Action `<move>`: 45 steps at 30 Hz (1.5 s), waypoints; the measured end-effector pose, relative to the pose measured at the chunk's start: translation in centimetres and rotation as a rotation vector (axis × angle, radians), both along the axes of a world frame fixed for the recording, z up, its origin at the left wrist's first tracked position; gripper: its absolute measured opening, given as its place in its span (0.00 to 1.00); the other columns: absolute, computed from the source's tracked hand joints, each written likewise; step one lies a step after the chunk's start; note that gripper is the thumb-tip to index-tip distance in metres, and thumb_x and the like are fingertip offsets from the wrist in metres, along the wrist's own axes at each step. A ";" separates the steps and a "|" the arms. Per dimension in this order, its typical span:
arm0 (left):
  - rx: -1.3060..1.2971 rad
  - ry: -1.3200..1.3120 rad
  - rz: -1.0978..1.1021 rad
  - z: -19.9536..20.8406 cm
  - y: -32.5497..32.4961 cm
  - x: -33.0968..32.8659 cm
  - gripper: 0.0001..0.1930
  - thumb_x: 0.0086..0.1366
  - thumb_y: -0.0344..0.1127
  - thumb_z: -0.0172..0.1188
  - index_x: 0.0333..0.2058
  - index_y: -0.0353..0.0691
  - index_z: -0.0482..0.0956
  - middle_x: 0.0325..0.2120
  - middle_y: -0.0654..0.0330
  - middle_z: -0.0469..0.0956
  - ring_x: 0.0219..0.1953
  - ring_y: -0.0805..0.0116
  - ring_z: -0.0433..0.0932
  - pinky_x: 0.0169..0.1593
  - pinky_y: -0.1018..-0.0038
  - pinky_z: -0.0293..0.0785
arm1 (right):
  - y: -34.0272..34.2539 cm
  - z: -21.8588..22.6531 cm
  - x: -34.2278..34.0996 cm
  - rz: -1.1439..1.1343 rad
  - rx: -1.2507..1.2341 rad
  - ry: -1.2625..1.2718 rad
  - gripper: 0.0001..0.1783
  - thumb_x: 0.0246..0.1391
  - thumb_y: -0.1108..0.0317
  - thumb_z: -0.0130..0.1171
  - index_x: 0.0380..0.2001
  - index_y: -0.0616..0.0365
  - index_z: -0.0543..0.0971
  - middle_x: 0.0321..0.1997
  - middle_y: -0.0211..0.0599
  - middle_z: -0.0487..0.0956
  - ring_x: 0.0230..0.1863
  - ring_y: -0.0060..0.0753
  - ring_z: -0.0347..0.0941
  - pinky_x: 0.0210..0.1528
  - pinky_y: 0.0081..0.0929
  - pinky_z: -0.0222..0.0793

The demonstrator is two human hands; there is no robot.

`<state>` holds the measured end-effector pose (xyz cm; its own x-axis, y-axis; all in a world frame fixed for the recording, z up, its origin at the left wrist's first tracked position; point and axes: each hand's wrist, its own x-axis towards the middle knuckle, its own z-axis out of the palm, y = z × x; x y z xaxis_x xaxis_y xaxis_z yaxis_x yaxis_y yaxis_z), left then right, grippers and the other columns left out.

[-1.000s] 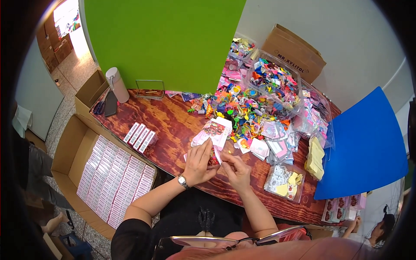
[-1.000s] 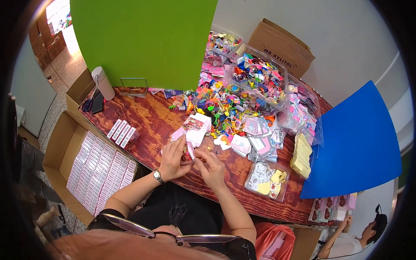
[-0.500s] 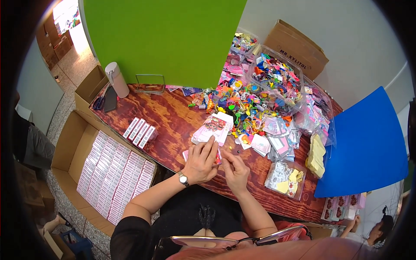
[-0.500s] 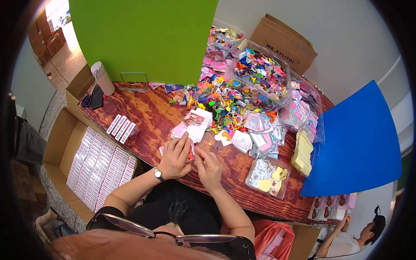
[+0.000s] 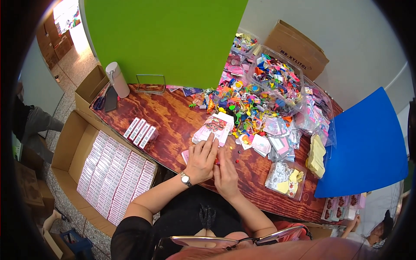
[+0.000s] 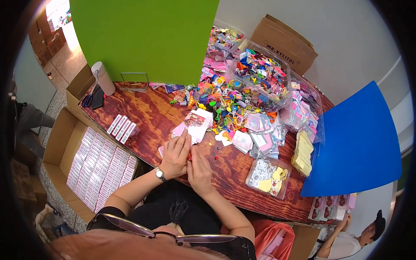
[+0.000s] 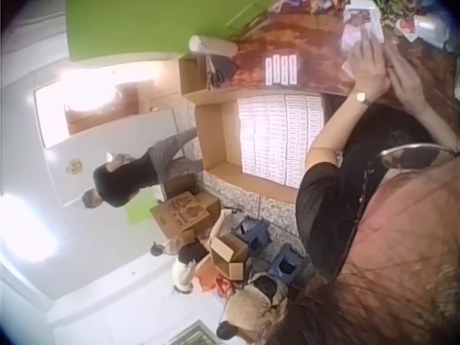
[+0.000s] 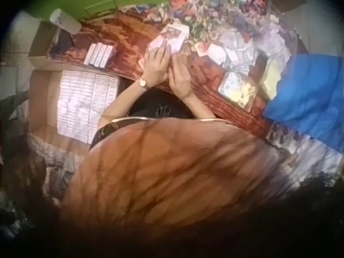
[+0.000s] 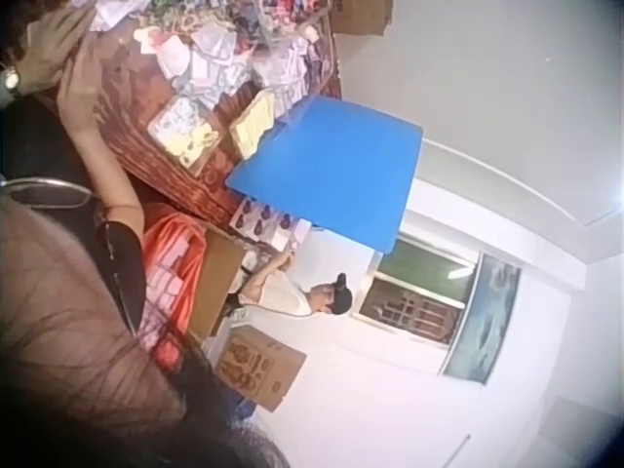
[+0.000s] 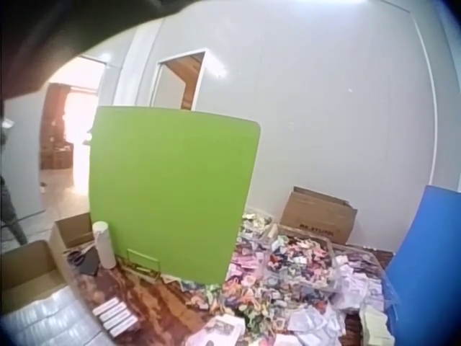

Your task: Packaging colorful small items or candies into white bags or boxes at a production table.

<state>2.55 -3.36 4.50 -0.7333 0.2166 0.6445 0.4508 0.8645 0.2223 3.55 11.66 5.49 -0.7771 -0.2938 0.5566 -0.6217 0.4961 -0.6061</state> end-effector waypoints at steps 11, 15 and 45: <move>0.000 0.106 -0.135 2.8 -0.7 -0.3 0.47 0.49 0.45 0.71 0.65 0.28 0.62 0.67 0.38 0.59 0.64 0.41 0.61 0.65 0.47 0.56 | 3.6 -0.9 -3.9 0.044 -0.605 -0.620 0.25 0.66 0.73 0.53 0.65 0.64 0.66 0.59 0.45 0.77 0.56 0.35 0.76 0.53 0.28 0.76; 0.472 -0.020 -0.271 -0.2 -0.9 -0.2 0.59 0.48 0.48 0.78 0.69 0.29 0.50 0.68 0.37 0.54 0.71 0.43 0.53 0.72 0.50 0.49 | 4.7 -0.7 -3.6 0.244 -1.061 -1.111 0.19 0.70 0.68 0.51 0.61 0.58 0.70 0.59 0.38 0.76 0.54 0.31 0.76 0.53 0.28 0.76; 0.713 -0.555 -0.339 -6.0 2.5 -1.5 0.43 0.47 0.35 0.81 0.58 0.35 0.62 0.48 0.54 0.75 0.51 0.65 0.77 0.55 0.68 0.75 | 21.2 -1.8 -18.9 -0.280 0.879 0.053 0.10 0.53 0.65 0.62 0.39 0.46 0.83 0.42 0.33 0.83 0.44 0.44 0.77 0.44 0.39 0.76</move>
